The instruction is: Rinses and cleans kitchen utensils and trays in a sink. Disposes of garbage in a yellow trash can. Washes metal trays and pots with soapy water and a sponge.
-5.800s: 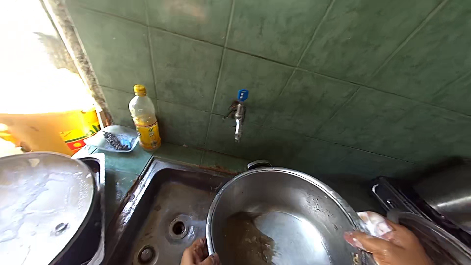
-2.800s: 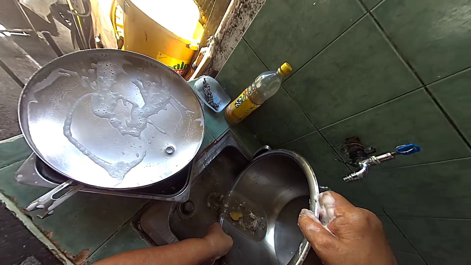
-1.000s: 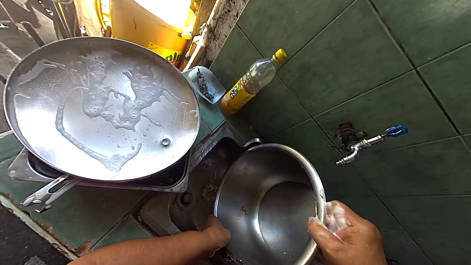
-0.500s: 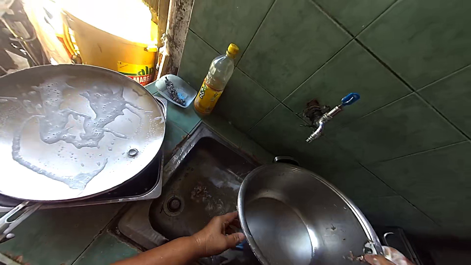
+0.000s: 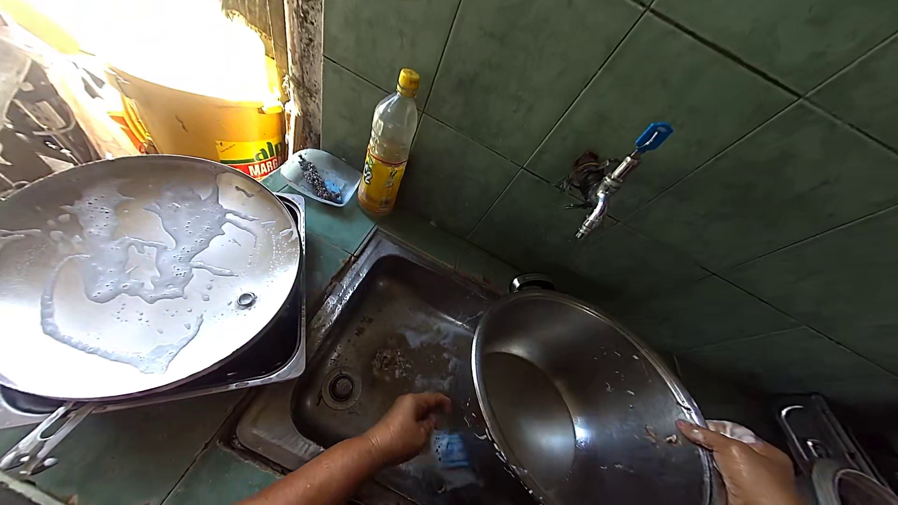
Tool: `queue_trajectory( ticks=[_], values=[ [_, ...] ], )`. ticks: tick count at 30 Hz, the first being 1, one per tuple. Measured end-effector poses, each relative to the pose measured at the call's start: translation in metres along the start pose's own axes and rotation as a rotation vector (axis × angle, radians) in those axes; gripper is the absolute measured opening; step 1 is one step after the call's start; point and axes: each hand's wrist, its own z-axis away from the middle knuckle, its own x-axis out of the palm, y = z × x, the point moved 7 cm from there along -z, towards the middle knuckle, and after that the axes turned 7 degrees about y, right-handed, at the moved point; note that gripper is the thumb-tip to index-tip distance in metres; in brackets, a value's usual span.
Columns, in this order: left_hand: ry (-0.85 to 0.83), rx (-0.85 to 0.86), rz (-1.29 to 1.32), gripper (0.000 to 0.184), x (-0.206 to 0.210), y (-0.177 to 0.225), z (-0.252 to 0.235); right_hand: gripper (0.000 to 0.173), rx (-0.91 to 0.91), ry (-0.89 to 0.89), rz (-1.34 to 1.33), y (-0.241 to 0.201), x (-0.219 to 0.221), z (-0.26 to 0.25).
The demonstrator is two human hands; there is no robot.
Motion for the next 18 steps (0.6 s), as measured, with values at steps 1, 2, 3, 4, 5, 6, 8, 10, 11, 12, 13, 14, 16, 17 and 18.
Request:
queue_trajectory(
  ticks=[1, 2, 3, 4, 5, 6, 8, 10, 11, 12, 13, 14, 16, 17, 18],
  values=[
    [0.076, -0.059, -0.138, 0.040, -0.012, -0.001, -0.004, 0.015, 0.014, 0.001, 0.009, 0.006, 0.001, -0.001],
    [0.135, -0.129, -0.274, 0.041, -0.026, -0.002, -0.007, 0.015, 0.026, -0.004, 0.017, 0.012, 0.002, -0.003],
    [0.175, -0.199, -0.388, 0.044, -0.041, -0.002, -0.009, 0.015, 0.030, -0.005, 0.027, 0.020, 0.004, -0.006],
    [0.214, -0.259, -0.483, 0.048, -0.057, -0.003, -0.011, 0.016, 0.028, 0.000, 0.039, 0.027, 0.005, -0.011],
    [0.261, -0.307, -0.565, 0.050, -0.072, -0.005, -0.014, 0.017, 0.016, 0.002, 0.074, 0.031, 0.005, -0.014],
    [0.304, -0.346, -0.627, 0.052, -0.085, -0.006, -0.016, 0.021, -0.022, 0.001, 0.156, 0.030, 0.004, -0.016],
    [0.346, -0.382, -0.708, 0.058, -0.103, -0.007, -0.023, 0.039, -0.182, -0.042, 0.400, 0.008, -0.002, -0.011],
    [0.353, -0.340, -0.751, 0.063, -0.108, -0.007, -0.032, 0.051, -0.416, -0.101, 0.419, -0.043, -0.009, 0.017],
    [0.342, -0.294, -0.769, 0.063, -0.106, -0.009, -0.037, 0.051, -0.521, -0.121, 0.311, -0.071, -0.010, 0.039],
    [0.308, -0.252, -0.790, 0.065, -0.102, -0.012, -0.042, 0.047, -0.619, -0.164, 0.148, -0.098, -0.006, 0.070],
    [0.255, -0.226, -0.816, 0.067, -0.097, -0.018, -0.047, 0.039, -0.695, -0.280, -0.045, -0.120, 0.007, 0.106],
    [0.193, -0.212, -0.847, 0.069, -0.092, -0.024, -0.050, 0.030, -0.730, -0.455, -0.210, -0.136, 0.028, 0.145],
    [0.098, -0.179, -0.910, 0.060, -0.085, -0.030, -0.056, 0.020, -0.742, -0.795, -0.277, -0.145, 0.092, 0.221],
    [0.075, -0.167, -0.924, 0.052, -0.084, -0.031, -0.057, 0.022, -0.740, -0.910, -0.175, -0.138, 0.131, 0.251],
    [0.066, -0.157, -0.921, 0.045, -0.085, -0.031, -0.057, 0.027, -0.722, -1.005, -0.022, -0.127, 0.170, 0.273]
  ],
)
